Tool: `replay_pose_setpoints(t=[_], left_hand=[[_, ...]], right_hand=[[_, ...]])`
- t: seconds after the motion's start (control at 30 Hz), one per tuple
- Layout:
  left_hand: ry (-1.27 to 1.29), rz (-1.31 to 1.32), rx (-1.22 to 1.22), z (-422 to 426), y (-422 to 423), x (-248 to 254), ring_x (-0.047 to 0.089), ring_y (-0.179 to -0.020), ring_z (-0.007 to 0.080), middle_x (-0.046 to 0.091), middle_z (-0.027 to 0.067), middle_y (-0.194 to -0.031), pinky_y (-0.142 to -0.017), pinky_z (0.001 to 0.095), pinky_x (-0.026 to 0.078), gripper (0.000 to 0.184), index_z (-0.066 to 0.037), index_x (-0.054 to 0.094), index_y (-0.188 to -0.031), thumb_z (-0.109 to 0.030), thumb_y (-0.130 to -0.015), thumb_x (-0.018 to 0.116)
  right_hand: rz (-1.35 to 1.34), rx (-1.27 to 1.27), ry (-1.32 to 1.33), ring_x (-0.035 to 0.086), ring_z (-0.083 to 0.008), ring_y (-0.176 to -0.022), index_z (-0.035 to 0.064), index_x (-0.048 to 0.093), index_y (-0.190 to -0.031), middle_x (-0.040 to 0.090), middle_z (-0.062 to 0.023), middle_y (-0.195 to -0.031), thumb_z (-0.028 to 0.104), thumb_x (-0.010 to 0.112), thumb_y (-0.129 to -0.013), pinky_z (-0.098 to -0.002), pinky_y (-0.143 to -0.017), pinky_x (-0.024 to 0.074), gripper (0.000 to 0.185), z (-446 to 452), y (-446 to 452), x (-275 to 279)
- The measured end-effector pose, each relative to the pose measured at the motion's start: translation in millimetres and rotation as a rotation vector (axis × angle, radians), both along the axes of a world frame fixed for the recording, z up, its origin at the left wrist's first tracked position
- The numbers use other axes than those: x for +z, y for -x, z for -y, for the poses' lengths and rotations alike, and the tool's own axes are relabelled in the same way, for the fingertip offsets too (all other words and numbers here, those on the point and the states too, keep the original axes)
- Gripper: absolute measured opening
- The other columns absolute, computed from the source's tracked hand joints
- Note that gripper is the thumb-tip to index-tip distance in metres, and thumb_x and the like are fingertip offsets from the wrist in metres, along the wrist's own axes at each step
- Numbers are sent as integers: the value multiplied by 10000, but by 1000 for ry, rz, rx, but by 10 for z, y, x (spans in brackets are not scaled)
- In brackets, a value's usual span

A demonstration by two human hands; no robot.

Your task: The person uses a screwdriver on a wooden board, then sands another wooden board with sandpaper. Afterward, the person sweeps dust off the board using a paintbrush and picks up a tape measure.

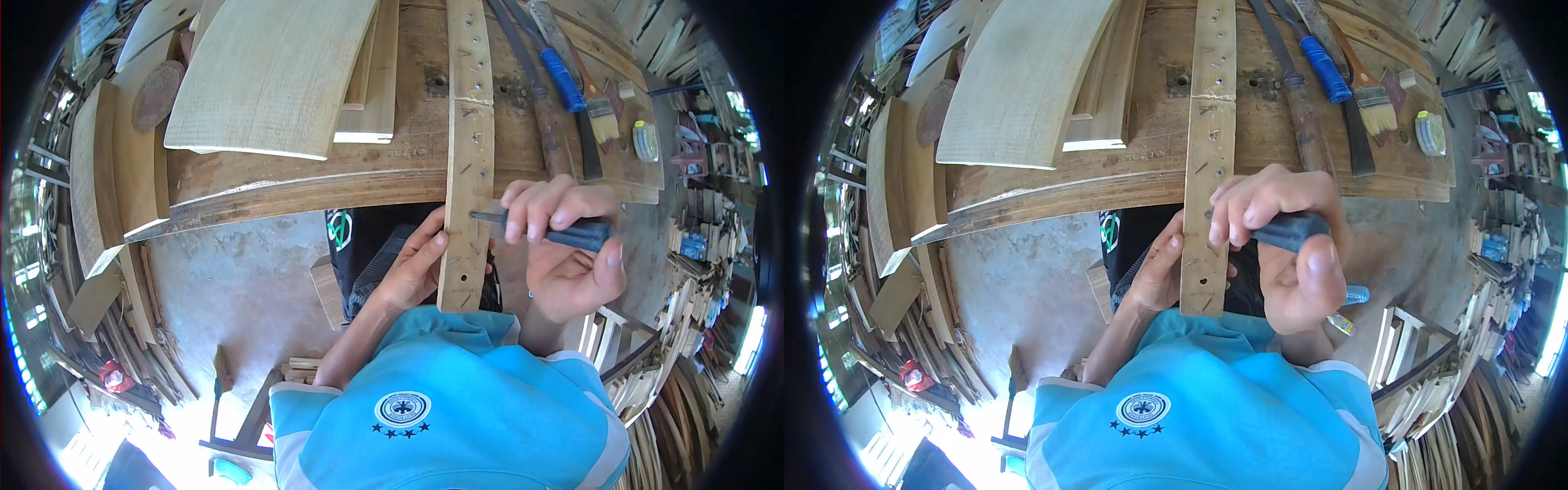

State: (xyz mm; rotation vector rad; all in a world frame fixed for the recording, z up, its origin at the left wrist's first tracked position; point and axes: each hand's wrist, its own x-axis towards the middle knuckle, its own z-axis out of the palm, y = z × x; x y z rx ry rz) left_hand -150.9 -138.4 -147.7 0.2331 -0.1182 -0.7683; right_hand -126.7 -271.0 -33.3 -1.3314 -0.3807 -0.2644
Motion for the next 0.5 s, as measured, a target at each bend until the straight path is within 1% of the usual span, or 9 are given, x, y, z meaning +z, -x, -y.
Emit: replay_pose_setpoints(t=[0.03,0.1,0.13,0.2,0.27,0.37,0.4,0.47,0.5], left_hand=[[-1,0,1,13,5,-4,512,-1079,256,487,160,-1181,-886,396,453,495,-107,249,-1347,-268,-919,439],[19,20,2,42,11,-12,514,-1071,300,476,198,-1174,-858,438,468,513,-126,197,-1366,-284,-927,410],[15,21,4,38,14,-5,514,-1071,300,476,198,-1174,-858,438,468,513,-126,197,-1366,-284,-927,410],[-16,33,-14,32,26,26,505,-1089,291,455,179,-1205,-875,447,460,510,-138,169,-1376,-272,-935,385],[-107,5,38,46,37,70,498,-1103,286,434,151,-1236,-889,448,455,506,-147,152,-1383,-252,-940,371],[-90,43,44,47,46,18,488,-1118,281,423,130,-1252,-893,450,454,510,-149,142,-1387,-247,-940,369],[-73,34,39,48,50,14,490,-1114,281,428,133,-1246,-883,447,461,513,-152,139,-1388,-251,-940,369],[-58,27,33,47,51,-2,492,-1111,281,433,135,-1241,-874,443,468,516,-155,136,-1390,-255,-940,368],[-60,23,34,51,55,-16,501,-1097,277,446,137,-1223,-856,442,478,510,-156,149,-1386,-263,-940,371]], right_hand=[[0,1,-1,420,-182,-593,54,413,-863,440,-91,-704,442,298,-897,-358,-632,371,406,-29,-5,39],[123,-158,-29,461,-176,-588,-19,453,-868,492,-125,-699,265,383,-893,-312,-582,408,293,-115,-18,110],[124,-157,-33,461,-176,-588,-19,453,-868,492,-125,-699,265,383,-893,-312,-582,408,293,-116,-15,132],[156,-41,245,392,-168,-564,41,436,-836,428,-86,-682,259,341,-900,-339,-587,368,246,-97,-9,162],[199,69,204,372,-156,-561,45,446,-798,421,-76,-658,259,357,-892,-308,-537,344,250,-79,-48,127],[115,229,84,337,-136,-542,63,433,-747,406,-48,-628,334,395,-899,-269,-471,275,313,-89,-51,115],[115,230,84,337,-136,-542,63,433,-747,406,-48,-628,334,395,-899,-269,-471,275,313,-85,-56,107],[62,196,-60,318,-123,-519,70,423,-707,401,-42,-633,417,390,-908,-261,-459,256,402,-70,-88,84],[93,168,-40,312,-115,-463,68,421,-706,408,-32,-592,458,393,-903,-253,-418,247,437,-77,-103,68]])
